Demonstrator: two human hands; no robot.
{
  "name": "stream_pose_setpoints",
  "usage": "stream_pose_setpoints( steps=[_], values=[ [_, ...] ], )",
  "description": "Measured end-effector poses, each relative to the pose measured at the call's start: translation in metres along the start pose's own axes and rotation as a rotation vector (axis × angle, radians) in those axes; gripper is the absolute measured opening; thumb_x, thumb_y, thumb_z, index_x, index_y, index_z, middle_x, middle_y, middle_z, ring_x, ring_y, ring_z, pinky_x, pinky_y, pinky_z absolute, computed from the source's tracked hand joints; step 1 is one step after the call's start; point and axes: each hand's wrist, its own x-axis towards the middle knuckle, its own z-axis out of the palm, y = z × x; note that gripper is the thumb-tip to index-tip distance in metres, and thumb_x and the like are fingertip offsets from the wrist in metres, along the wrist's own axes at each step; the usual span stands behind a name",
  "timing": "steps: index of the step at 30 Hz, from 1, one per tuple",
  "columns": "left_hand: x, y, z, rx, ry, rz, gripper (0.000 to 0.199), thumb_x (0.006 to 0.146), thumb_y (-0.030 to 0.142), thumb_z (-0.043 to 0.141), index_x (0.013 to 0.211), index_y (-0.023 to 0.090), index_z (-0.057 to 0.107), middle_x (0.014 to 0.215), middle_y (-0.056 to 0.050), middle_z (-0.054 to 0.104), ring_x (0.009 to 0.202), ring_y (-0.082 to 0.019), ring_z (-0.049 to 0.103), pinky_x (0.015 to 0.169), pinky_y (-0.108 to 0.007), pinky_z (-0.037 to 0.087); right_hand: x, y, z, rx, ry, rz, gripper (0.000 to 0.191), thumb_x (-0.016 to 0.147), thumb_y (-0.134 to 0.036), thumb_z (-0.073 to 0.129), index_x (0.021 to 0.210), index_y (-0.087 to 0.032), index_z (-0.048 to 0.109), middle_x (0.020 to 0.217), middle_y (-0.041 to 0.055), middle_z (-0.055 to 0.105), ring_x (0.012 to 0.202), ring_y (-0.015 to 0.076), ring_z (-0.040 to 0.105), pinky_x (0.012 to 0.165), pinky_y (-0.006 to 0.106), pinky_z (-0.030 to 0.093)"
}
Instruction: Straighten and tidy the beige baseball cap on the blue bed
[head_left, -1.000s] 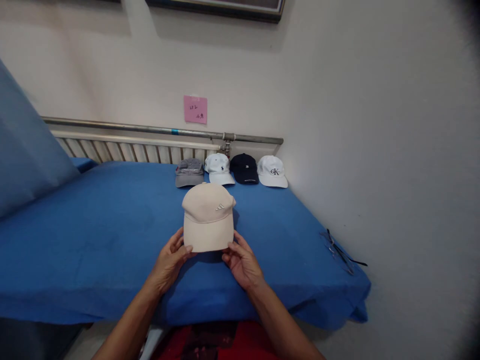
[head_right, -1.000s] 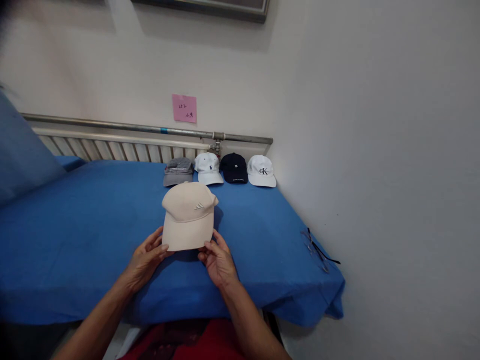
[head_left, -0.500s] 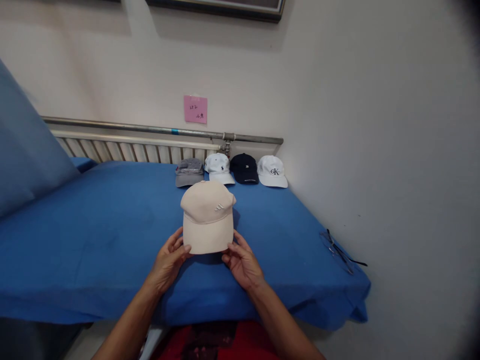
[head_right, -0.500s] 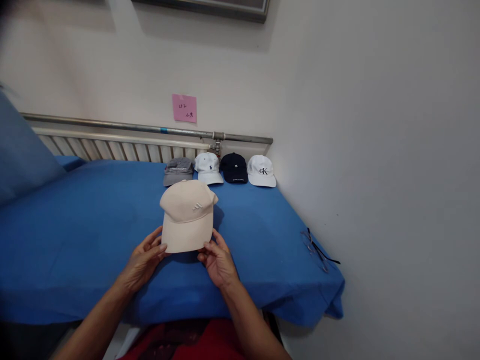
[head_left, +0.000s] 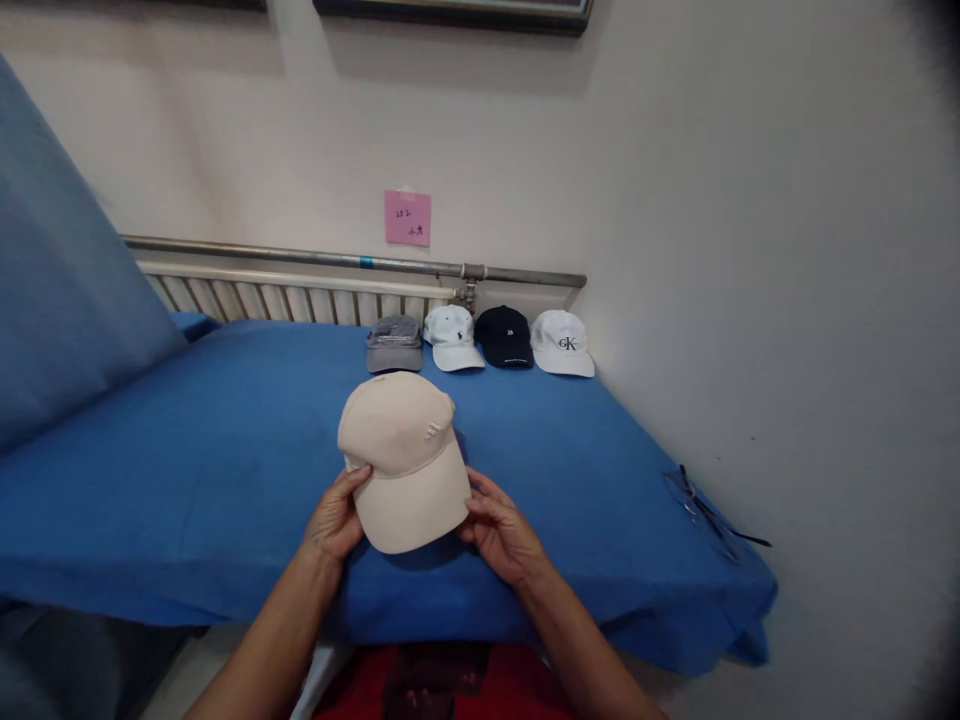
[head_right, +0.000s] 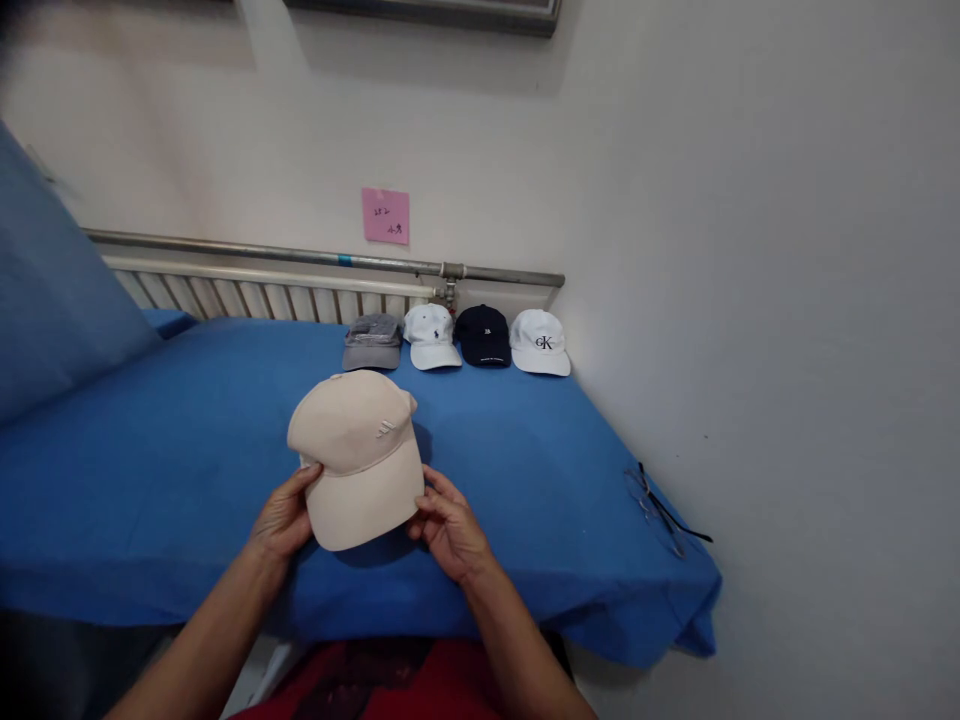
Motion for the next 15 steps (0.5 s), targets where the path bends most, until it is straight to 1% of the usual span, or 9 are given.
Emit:
stream_pose_setpoints(
  steps=[3,5,10,15],
  values=[
    [-0.0051,-0.0020,0.0000,0.014,-0.008,0.004,0.039,0.068,-0.004,0.061,0.102,0.015,0.066,0.081,-0.006,0.077,0.074,-0.023,0.074,0.082,-0.037,0.060,0.0000,-0.0017,0.0013,-0.002,-0.005,0.013,0.042,0.059,-0.013,0.076,0.100,-0.018,0.068,0.072,-0.0018,0.066,0.052,0.0091,0.056,0.042,0.020,0.041],
    [-0.0069,-0.0031,-0.0007,0.029,-0.014,-0.005,0.042,0.066,-0.004,0.064,0.104,0.013,0.065,0.081,-0.007,0.077,0.073,-0.023,0.073,0.080,-0.037,0.060,-0.0003,-0.0027,0.0020,0.000,-0.009,0.022,0.042,0.059,-0.014,0.076,0.100,-0.017,0.068,0.072,-0.0017,0.065,0.053,0.0090,0.055,0.042,0.020,0.040],
    [-0.0065,-0.0051,-0.0022,0.057,-0.023,0.013,0.042,0.063,-0.002,0.068,0.102,0.012,0.065,0.081,-0.008,0.077,0.070,-0.023,0.073,0.075,-0.035,0.061,-0.0012,-0.0033,0.0018,0.002,-0.001,0.032,0.043,0.060,-0.013,0.076,0.102,-0.017,0.068,0.073,-0.0012,0.065,0.055,0.0096,0.055,0.044,0.020,0.039],
    [-0.0058,-0.0062,-0.0018,0.089,-0.032,0.013,0.041,0.062,0.001,0.071,0.101,0.012,0.066,0.080,-0.007,0.077,0.069,-0.023,0.073,0.077,-0.035,0.061,-0.0012,-0.0030,0.0007,0.006,0.006,0.035,0.043,0.060,-0.012,0.076,0.103,-0.017,0.068,0.075,-0.0002,0.067,0.056,0.0105,0.056,0.047,0.022,0.042]
  ],
)
